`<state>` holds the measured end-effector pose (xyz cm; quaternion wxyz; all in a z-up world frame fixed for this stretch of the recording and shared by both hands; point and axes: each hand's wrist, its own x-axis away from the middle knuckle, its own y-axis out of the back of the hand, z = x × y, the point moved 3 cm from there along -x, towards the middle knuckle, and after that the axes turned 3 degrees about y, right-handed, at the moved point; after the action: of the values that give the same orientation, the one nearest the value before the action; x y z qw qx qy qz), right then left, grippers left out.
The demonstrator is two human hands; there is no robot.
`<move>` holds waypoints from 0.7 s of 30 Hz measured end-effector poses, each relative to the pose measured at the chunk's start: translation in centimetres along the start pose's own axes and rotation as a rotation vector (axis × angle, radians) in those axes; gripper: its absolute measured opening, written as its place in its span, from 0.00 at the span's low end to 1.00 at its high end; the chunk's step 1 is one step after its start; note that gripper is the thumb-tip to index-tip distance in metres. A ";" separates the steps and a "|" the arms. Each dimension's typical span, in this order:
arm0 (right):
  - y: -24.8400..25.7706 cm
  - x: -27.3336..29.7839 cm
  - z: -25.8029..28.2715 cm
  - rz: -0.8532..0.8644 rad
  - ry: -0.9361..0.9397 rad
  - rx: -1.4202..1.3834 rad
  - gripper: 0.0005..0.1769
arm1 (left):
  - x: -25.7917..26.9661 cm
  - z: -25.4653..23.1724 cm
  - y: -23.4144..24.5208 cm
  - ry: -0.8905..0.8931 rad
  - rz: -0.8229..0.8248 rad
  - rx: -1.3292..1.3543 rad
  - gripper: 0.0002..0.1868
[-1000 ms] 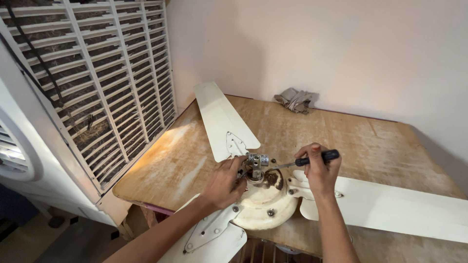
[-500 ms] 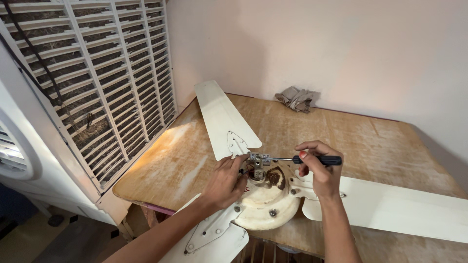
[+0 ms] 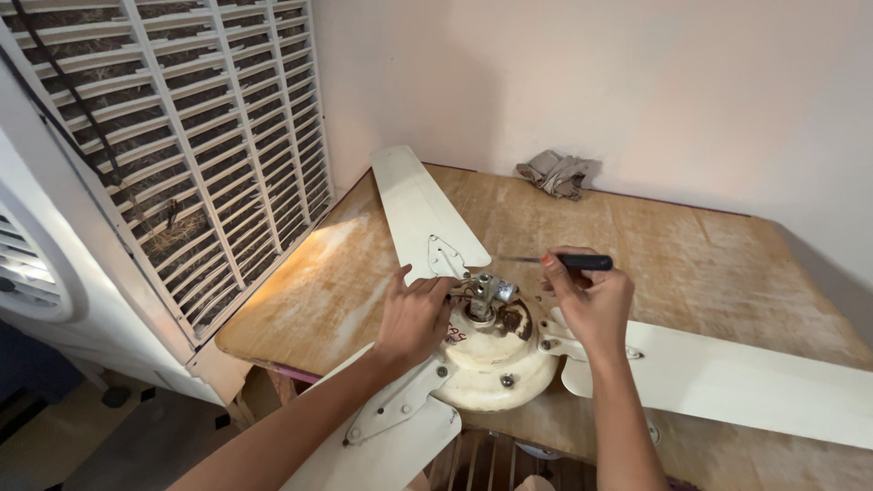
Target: The person uses a screwdriver to tighten screws on the central hub of a ceiling fan placed on a table. They then apply a substance from a small tube to the fan's motor area.
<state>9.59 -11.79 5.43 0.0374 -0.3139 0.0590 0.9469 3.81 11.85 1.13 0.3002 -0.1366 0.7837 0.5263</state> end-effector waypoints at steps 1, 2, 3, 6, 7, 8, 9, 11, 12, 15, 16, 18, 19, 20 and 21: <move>0.1 0.2 -0.1 -0.041 0.035 0.094 0.14 | -0.1 0.1 -0.1 -0.016 -0.007 0.000 0.15; 0.2 0.3 -0.2 -0.082 0.070 0.188 0.15 | -0.3 0.1 -0.2 -0.032 -0.013 0.000 0.15; 0.2 0.3 -0.3 -0.096 0.102 0.245 0.15 | -0.4 0.1 -0.4 -0.042 -0.020 -0.002 0.15; 0.5 0.5 -0.5 -0.125 0.160 0.355 0.17 | -0.7 0.1 -0.7 -0.042 -0.005 0.005 0.14; 0.5 0.6 -0.5 -0.124 0.158 0.350 0.18 | -0.7 0.2 -0.7 -0.024 0.020 0.015 0.13; 0.5 0.7 -0.5 -0.123 0.157 0.345 0.18 | -0.8 0.2 -0.7 -0.006 0.045 0.025 0.12; 0.5 0.8 -0.5 -0.130 0.151 0.244 0.17 | -0.8 0.1 -0.6 0.005 0.051 0.041 0.11; 0.6 0.9 -0.3 -0.145 0.137 0.044 0.17 | -0.9 -0.1 -0.3 0.025 0.066 0.073 0.08; 0.7 0.9 -0.2 -0.174 0.140 0.081 0.16 | -0.9 -0.2 -0.2 0.039 0.089 0.101 0.09; 0.8 1.0 0.0 -0.205 0.139 0.174 0.15 | -0.8 -0.2 0.5 0.081 0.146 0.182 0.14; 0.6 1.0 0.0 -0.178 0.134 0.193 0.15 | -0.8 -0.2 0.7 0.096 0.158 0.206 0.16; 0.4 1.0 -0.2 -0.139 0.101 0.291 0.16 | -0.8 -0.4 1.4 0.040 0.117 0.230 0.21; 0.3 1.0 -0.3 -0.127 0.076 0.370 0.16 | -0.8 -0.7 1.8 -0.031 0.064 0.231 0.23; 0.3 1.0 -0.5 -0.114 0.050 0.449 0.17 | -0.8 -1.1 2.1 -0.103 0.012 0.232 0.25; 0.3 0.9 -0.6 -0.101 0.033 0.427 0.17 | -0.9 -0.9 1.9 -0.005 0.110 0.223 0.27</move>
<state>9.19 -12.11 4.38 0.1496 -0.3168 0.2428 0.9046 3.26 11.70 3.33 0.2862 -0.0576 0.8429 0.4519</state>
